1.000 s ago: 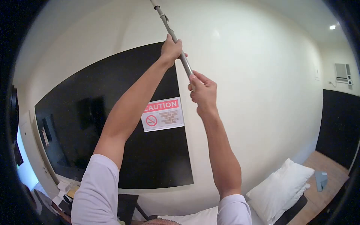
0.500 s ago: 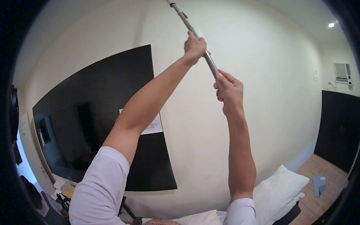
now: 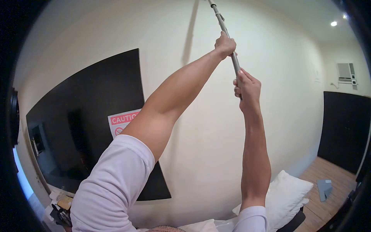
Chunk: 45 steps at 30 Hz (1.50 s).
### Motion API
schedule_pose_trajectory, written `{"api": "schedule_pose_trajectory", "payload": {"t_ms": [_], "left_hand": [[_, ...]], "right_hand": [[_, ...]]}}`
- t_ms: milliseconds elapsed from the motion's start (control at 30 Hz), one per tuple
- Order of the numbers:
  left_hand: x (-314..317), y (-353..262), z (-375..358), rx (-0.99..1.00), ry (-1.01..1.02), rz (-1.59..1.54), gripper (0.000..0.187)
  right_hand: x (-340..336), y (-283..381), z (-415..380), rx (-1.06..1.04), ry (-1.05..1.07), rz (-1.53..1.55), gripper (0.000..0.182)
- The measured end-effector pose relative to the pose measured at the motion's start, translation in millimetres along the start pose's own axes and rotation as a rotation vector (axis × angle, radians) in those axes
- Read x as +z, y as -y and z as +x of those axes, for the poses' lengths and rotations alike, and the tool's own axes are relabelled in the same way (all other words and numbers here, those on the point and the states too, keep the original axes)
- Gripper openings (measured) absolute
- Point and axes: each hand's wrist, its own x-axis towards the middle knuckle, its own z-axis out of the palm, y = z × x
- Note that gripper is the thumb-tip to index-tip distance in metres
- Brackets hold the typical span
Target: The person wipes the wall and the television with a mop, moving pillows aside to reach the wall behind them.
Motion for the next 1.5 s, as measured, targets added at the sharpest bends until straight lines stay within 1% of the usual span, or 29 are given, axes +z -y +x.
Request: {"api": "schedule_pose_trajectory", "payload": {"t_ms": [33, 100, 133, 200, 333, 400, 533, 600, 633, 667, 700, 733, 800, 867, 933, 967, 1000, 1033, 1067, 1100, 1133, 1200, 1233, 1267, 1367, 1400, 1433, 1500], "left_hand": [[6.0, -0.4, 8.7, 0.004, 0.005, -0.004, 0.054], [10.4, -5.9, 14.4, 0.023, -0.051, 0.038, 0.036], [12.2, -7.2, 15.6, 0.024, -0.051, 0.031, 0.036], [1.6, -20.0, 4.1, -0.029, -0.016, 0.022, 0.07], [-12.5, -37.5, -28.6, -0.05, -0.089, 0.077, 0.071], [-20.0, -38.9, -39.5, -0.079, -0.149, 0.087, 0.032], [-35.6, -44.2, -59.5, -0.049, -0.179, 0.096, 0.031], [-43.2, -54.8, -70.4, 0.018, -0.189, 0.106, 0.046], [-47.2, -59.2, -76.2, 0.019, -0.197, 0.11, 0.046], [-80.8, -45.7, -83.6, 0.031, -0.215, 0.113, 0.041], [-107.2, -19.4, -81.1, 0.027, -0.225, 0.113, 0.037], [-130.6, -3.2, -81.2, 0.012, -0.229, 0.113, 0.037], [-164.4, 18.8, -84.0, -0.014, -0.181, 0.013, 0.032], [-196.9, 38.1, -86.0, -0.016, -0.211, -0.004, 0.029], [-227.5, 55.4, -85.7, 0.135, -0.381, 0.137, 0.02], [-248.7, 58.2, -92.6, 0.103, -0.377, 0.066, 0.019], [-267.8, 66.8, -94.3, 0.126, -0.362, -0.005, 0.02], [-295.5, 59.0, -113.1, 0.101, -0.263, -0.134, 0.022], [-323.1, 47.4, -135.8, 0.047, -0.179, -0.225, 0.025], [-338.6, 58.7, -136.6, 0.052, -0.132, -0.298, 0.024], [-343.4, 85.6, -121.8, 0.054, -0.12, -0.191, 0.027], [-385.5, 88.9, -174.5, -0.005, 0.01, -0.135, 0.056], [-406.8, 101.0, -198.7, 0.007, 0.01, -0.075, 0.052], [-425.4, 111.4, -232.7, 0.036, -0.019, 0.01, 0.048], [-487.1, 127.2, -331.0, 0.078, -0.073, 0.209, 0.039], [-509.8, 129.9, -361.1, 0.064, -0.082, 0.248, 0.036], [-531.2, 127.8, -387.1, 0.051, -0.082, 0.277, 0.034], [-565.8, 126.8, -425.3, 0.017, -0.091, 0.302, 0.032]], "right_hand": [[1.5, 1.3, 5.1, -0.02, 0.015, -0.012, 0.042], [2.3, 5.5, 13.4, -0.047, 0.03, -0.021, 0.042], [2.8, 6.9, 14.9, -0.07, 0.049, -0.031, 0.042], [5.8, 11.2, 9.8, -0.071, 0.043, -0.047, 0.041], [12.0, 11.5, -0.4, -0.08, 0.058, -0.061, 0.039], [13.1, 6.6, -6.9, -0.09, 0.081, -0.06, 0.039], [17.6, 7.8, -27.6, -0.133, 0.101, -0.041, 0.038], [19.0, 20.0, -43.8, -0.126, 0.106, -0.037, 0.039], [18.6, 23.3, -49.8, -0.137, 0.117, -0.049, 0.04], [48.9, 16.0, -65.8, -0.145, 0.13, -0.063, 0.042], [79.9, -2.3, -72.4, -0.116, 0.118, -0.074, 0.041], [103.7, -11.7, -81.3, -0.104, 0.126, -0.08, 0.041], [135.4, -17.5, -101.4, -0.091, 0.137, -0.09, 0.038], [165.2, -19.9, -121.3, -0.064, 0.175, -0.085, 0.039], [196.3, -24.1, -142.8, -0.096, 0.181, -0.075, 0.041], [213.5, -26.0, -153.2, -0.072, 0.182, -0.084, 0.041], [234.3, -32.0, -162.0, -0.112, 0.115, -0.06, 0.029], [242.9, -35.2, -168.5, -0.123, 0.18, -0.06, 0.019], [256.5, -29.3, -183.0, -0.113, 0.149, -0.105, 0.023], [265.7, -32.9, -190.6, -0.142, 0.138, -0.137, 0.024], [273.4, -43.2, -190.3, -0.181, 0.118, -0.195, 0.025], [279.7, -57.7, -186.0, -0.207, 0.093, -0.274, 0.024], [278.4, -66.5, -168.6, -0.164, 0.076, -0.307, 0.026], [265.5, -82.4, -143.8, -0.214, 0.096, -0.388, 0.035], [254.1, -72.8, -112.1, -0.288, 0.376, -0.652, 0.05], [269.3, -68.7, -106.1, -0.243, 0.301, -0.656, 0.051], [291.2, -64.1, -119.2, -0.13, 0.146, -0.579, 0.053], [315.1, -55.0, -127.1, -0.036, 0.039, -0.517, 0.056]]}}
